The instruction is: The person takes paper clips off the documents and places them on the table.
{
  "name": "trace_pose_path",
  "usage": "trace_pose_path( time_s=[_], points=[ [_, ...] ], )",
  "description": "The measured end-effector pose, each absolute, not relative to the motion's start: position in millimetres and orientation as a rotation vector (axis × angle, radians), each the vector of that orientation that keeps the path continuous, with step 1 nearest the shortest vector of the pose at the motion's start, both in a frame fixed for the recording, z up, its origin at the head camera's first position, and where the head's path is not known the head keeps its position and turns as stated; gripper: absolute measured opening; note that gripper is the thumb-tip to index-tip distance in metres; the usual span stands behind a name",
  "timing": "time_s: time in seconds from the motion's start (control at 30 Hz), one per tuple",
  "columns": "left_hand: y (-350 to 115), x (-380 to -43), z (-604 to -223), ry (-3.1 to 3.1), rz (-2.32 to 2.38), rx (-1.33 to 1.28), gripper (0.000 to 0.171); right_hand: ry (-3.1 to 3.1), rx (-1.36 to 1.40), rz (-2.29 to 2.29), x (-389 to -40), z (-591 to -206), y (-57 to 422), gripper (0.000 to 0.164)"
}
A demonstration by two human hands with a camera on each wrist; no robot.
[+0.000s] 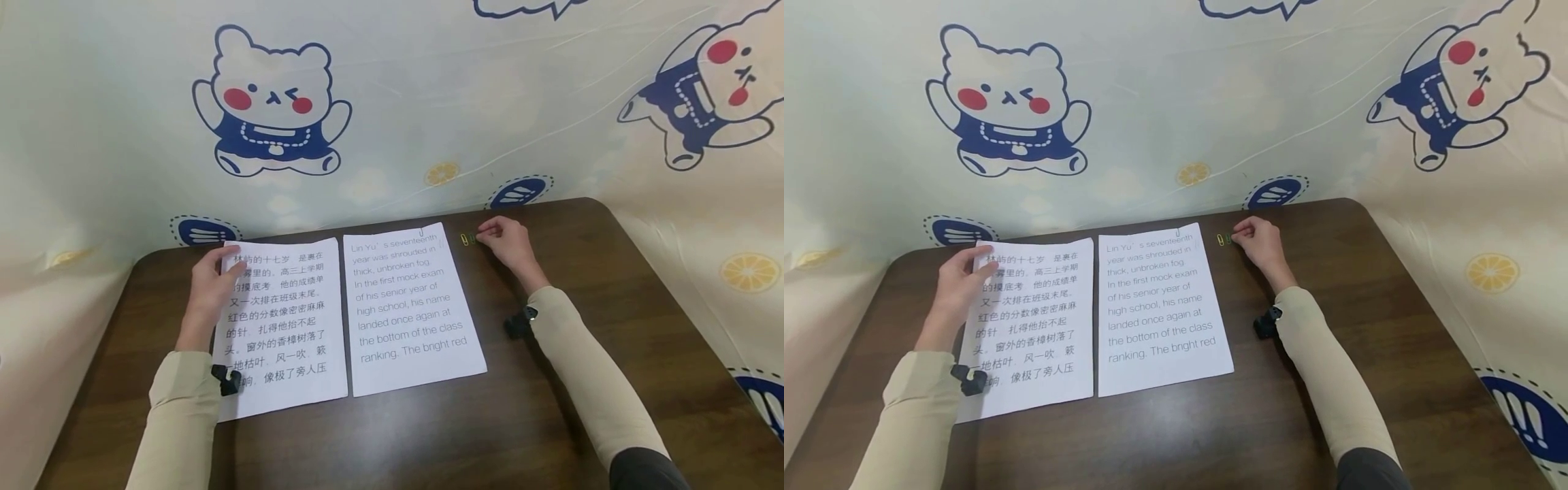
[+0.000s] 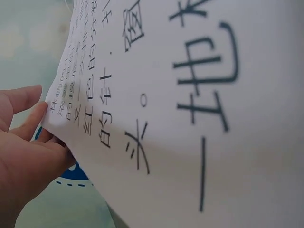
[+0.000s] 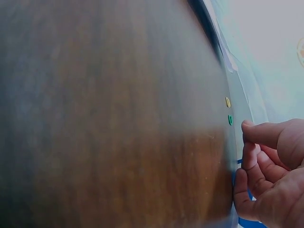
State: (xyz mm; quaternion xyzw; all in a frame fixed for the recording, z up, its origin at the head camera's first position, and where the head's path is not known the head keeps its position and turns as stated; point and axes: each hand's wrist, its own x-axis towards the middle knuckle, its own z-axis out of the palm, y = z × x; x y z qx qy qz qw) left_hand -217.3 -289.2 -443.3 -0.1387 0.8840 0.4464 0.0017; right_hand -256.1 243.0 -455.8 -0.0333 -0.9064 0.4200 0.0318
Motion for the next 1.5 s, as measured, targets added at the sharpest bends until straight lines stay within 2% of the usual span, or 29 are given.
trace_pose_path(
  time_s=[0.17,0.4,0.63,1.17,1.5],
  points=[
    [-282,-208,-426,2.759,1.427,-0.404,0.057,-2.788,-0.102,1.296,-257,-456,243,0.020],
    [-284,-213,-419,2.819,1.549,-0.422,0.049,-2.786,-0.102,1.298,-257,-457,243,0.019],
    [-275,-210,-405,2.854,1.500,-0.345,0.052,-2.782,-0.107,1.303,-256,-457,243,0.020],
    [-230,-205,-384,2.899,1.448,-0.148,0.048,-2.757,-0.104,1.333,-255,-457,244,0.021],
    [-200,-209,-387,2.798,1.560,-0.144,0.050,-2.741,-0.108,1.363,-254,-456,244,0.024]
  ],
)
